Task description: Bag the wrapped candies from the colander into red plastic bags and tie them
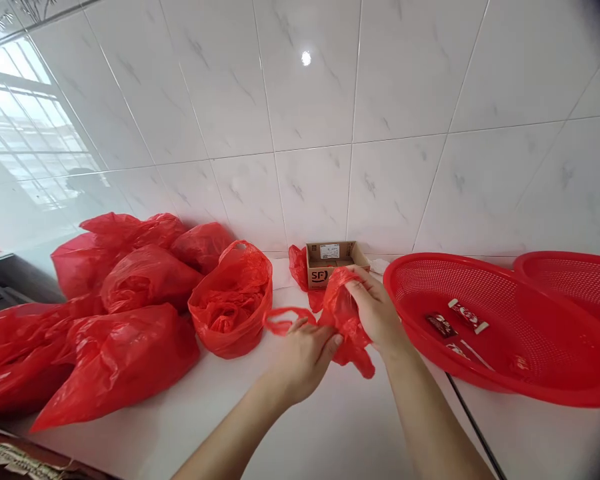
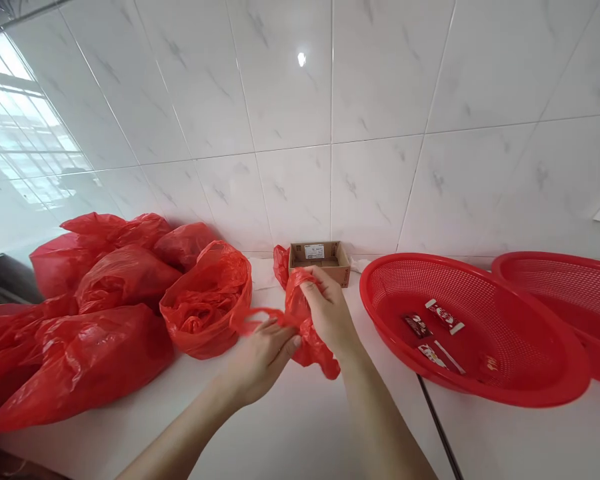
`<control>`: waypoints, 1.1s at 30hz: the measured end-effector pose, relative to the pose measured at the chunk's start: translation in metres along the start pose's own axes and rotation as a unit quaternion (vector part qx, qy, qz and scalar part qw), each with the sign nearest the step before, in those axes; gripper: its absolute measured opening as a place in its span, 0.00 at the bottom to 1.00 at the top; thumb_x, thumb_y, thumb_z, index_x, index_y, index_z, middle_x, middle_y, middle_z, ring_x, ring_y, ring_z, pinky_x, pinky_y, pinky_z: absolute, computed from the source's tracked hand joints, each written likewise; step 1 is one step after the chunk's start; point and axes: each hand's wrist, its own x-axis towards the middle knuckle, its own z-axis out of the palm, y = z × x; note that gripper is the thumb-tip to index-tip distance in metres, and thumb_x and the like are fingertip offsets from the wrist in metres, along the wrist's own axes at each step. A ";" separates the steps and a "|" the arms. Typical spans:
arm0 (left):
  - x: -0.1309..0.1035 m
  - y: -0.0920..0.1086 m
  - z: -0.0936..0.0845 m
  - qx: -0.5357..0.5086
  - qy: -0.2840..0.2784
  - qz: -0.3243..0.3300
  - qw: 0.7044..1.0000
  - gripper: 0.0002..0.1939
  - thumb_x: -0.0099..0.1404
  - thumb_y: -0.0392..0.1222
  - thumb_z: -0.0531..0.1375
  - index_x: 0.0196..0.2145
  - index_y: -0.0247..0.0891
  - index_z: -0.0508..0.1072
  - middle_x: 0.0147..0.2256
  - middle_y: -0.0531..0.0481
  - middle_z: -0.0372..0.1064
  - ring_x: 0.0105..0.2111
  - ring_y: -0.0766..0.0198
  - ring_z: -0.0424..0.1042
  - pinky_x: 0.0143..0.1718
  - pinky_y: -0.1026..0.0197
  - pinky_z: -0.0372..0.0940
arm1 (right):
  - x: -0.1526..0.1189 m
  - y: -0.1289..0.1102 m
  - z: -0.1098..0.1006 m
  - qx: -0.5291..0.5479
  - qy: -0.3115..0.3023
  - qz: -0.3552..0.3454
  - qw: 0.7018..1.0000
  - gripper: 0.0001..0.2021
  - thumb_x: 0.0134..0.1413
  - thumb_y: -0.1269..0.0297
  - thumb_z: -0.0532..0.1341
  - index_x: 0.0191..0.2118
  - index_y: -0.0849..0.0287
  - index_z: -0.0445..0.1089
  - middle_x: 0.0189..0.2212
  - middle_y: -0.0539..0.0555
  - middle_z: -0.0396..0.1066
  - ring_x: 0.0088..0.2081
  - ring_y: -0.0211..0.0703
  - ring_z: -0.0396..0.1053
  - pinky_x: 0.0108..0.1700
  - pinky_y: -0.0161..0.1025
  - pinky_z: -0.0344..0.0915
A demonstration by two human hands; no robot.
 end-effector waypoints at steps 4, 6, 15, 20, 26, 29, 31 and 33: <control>-0.007 -0.035 0.013 0.073 -0.080 -0.063 0.992 0.28 0.71 0.53 0.44 0.19 0.40 0.69 0.21 0.44 0.68 0.30 0.53 0.68 0.40 0.50 0.58 | 0.008 -0.002 -0.035 0.026 0.151 -0.033 0.988 0.07 0.52 0.57 0.63 0.36 0.52 0.72 0.33 0.48 0.70 0.31 0.39 0.66 0.31 0.33 0.63; -0.013 -0.048 0.011 0.082 -0.076 -0.085 0.990 0.29 0.69 0.56 0.45 0.20 0.40 0.72 0.28 0.40 0.74 0.37 0.48 0.68 0.39 0.50 0.59 | 0.013 -0.002 -0.053 0.026 0.188 -0.031 0.981 0.09 0.50 0.60 0.63 0.39 0.50 0.72 0.32 0.48 0.71 0.29 0.39 0.67 0.28 0.33 0.63; -0.035 -0.024 -0.019 -0.013 0.124 -0.072 0.990 0.14 0.68 0.50 0.53 0.43 0.49 0.77 0.47 0.47 0.73 0.49 0.52 0.68 0.43 0.53 0.66 | 0.019 0.006 -0.058 -0.049 0.167 -0.018 0.985 0.06 0.52 0.62 0.60 0.36 0.52 0.72 0.28 0.48 0.69 0.29 0.39 0.65 0.27 0.33 0.61; -0.037 -0.020 -0.007 0.131 0.276 -0.048 0.951 0.09 0.65 0.43 0.58 0.37 0.49 0.79 0.49 0.45 0.69 0.46 0.50 0.66 0.30 0.59 0.66 | 0.015 0.006 -0.041 -0.083 0.088 0.001 0.993 0.07 0.53 0.62 0.59 0.38 0.53 0.70 0.29 0.47 0.69 0.29 0.39 0.65 0.28 0.33 0.60; -0.021 -0.045 0.028 0.140 0.162 -0.057 0.975 0.10 0.65 0.40 0.58 0.40 0.48 0.79 0.60 0.45 0.60 0.57 0.43 0.59 0.50 0.41 0.60 | 0.007 0.003 -0.018 -0.046 -0.022 0.033 0.998 0.09 0.55 0.61 0.57 0.42 0.54 0.68 0.25 0.46 0.66 0.25 0.36 0.62 0.28 0.33 0.58; -0.013 -0.054 0.037 0.062 0.099 -0.082 0.990 0.12 0.67 0.40 0.55 0.43 0.48 0.78 0.48 0.47 0.72 0.49 0.51 0.68 0.51 0.46 0.60 | 0.006 0.001 -0.013 -0.052 -0.030 0.046 0.997 0.10 0.54 0.61 0.57 0.41 0.55 0.68 0.24 0.46 0.65 0.24 0.35 0.60 0.26 0.33 0.56; -0.010 -0.056 0.038 0.039 0.091 -0.099 0.990 0.14 0.70 0.43 0.52 0.41 0.46 0.78 0.38 0.48 0.75 0.42 0.56 0.72 0.48 0.52 0.62 | 0.007 0.000 -0.014 -0.056 -0.022 0.049 0.997 0.10 0.52 0.61 0.57 0.41 0.55 0.68 0.25 0.46 0.65 0.24 0.34 0.59 0.25 0.32 0.55; -0.008 -0.059 0.036 0.033 0.105 -0.127 0.986 0.17 0.71 0.45 0.49 0.39 0.43 0.77 0.35 0.48 0.74 0.39 0.58 0.72 0.45 0.55 0.64 | 0.010 0.001 -0.019 -0.070 0.000 0.051 0.996 0.11 0.51 0.61 0.58 0.41 0.54 0.68 0.25 0.45 0.64 0.23 0.34 0.58 0.24 0.32 0.55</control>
